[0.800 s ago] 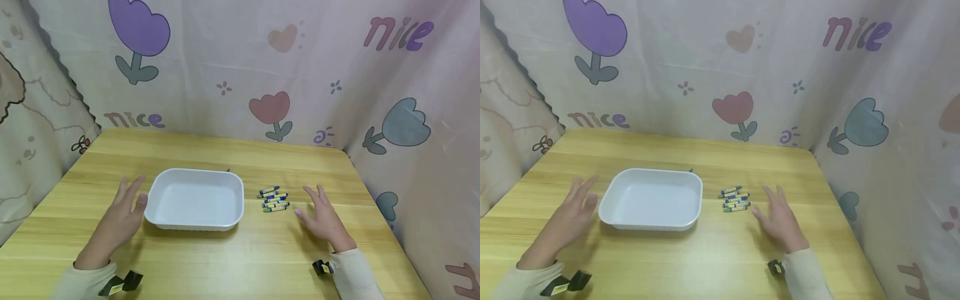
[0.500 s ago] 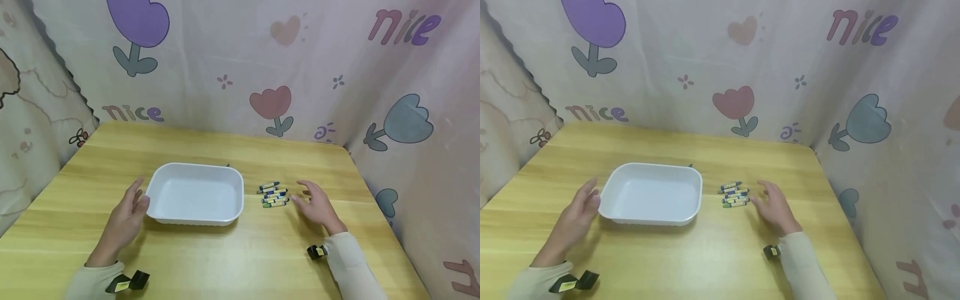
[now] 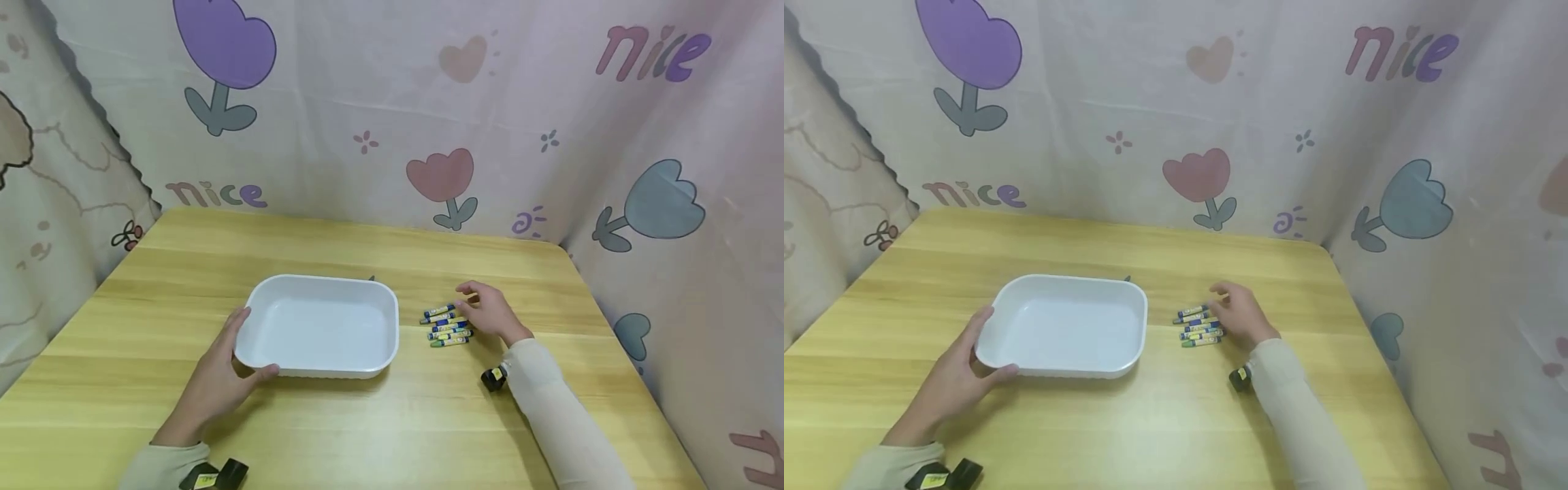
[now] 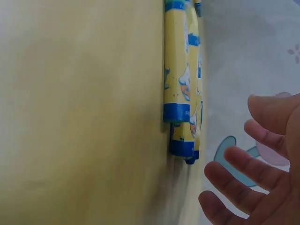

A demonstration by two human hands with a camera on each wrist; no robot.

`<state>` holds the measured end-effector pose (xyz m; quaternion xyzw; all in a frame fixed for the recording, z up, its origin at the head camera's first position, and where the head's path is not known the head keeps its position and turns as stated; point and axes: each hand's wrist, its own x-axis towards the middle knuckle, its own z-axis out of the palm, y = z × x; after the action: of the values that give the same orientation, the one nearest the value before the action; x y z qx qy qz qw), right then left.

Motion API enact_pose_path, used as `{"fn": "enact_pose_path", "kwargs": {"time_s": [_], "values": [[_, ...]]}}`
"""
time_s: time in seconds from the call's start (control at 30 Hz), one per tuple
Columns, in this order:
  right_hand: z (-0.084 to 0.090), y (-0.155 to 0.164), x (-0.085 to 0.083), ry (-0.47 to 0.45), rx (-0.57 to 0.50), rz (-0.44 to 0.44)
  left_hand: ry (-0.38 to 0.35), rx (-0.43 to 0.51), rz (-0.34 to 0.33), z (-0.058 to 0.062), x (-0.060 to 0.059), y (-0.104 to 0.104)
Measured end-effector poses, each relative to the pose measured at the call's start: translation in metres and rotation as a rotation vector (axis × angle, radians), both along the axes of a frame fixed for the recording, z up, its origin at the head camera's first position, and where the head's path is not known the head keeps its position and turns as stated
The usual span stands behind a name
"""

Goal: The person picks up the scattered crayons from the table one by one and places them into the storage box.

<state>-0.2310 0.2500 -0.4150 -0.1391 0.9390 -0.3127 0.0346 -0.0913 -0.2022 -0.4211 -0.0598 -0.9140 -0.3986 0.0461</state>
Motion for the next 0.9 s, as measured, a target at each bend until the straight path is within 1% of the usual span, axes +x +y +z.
{"fn": "enact_pose_path", "kwargs": {"time_s": [0.1, 0.23, 0.33, 0.4, 0.5, 0.6, 0.67, 0.9], "values": [[0.0, -0.005, -0.009, -0.027, 0.039, 0.035, -0.014, -0.014, 0.006, -0.001, 0.001, -0.001], [0.001, -0.01, -0.017, -0.065, 0.097, 0.065, -0.029, -0.013, 0.018, 0.0, 0.001, -0.001], [0.002, -0.013, -0.022, -0.104, 0.122, 0.078, -0.04, -0.008, 0.025, 0.002, 0.0, -0.002], [0.001, -0.013, -0.025, -0.11, 0.13, 0.09, -0.045, -0.005, 0.029, 0.002, 0.0, -0.002], [-0.002, -0.015, -0.027, -0.106, 0.14, 0.124, -0.05, -0.016, 0.035, 0.001, 0.002, -0.002], [-0.004, -0.017, -0.026, -0.106, 0.158, 0.172, -0.058, -0.029, 0.042, -0.001, 0.005, -0.003], [-0.003, -0.019, -0.025, -0.114, 0.171, 0.184, -0.062, -0.031, 0.045, -0.001, 0.006, -0.003], [0.001, -0.02, -0.025, -0.107, 0.195, 0.148, -0.061, -0.014, 0.045, 0.003, 0.003, 0.0]]}}
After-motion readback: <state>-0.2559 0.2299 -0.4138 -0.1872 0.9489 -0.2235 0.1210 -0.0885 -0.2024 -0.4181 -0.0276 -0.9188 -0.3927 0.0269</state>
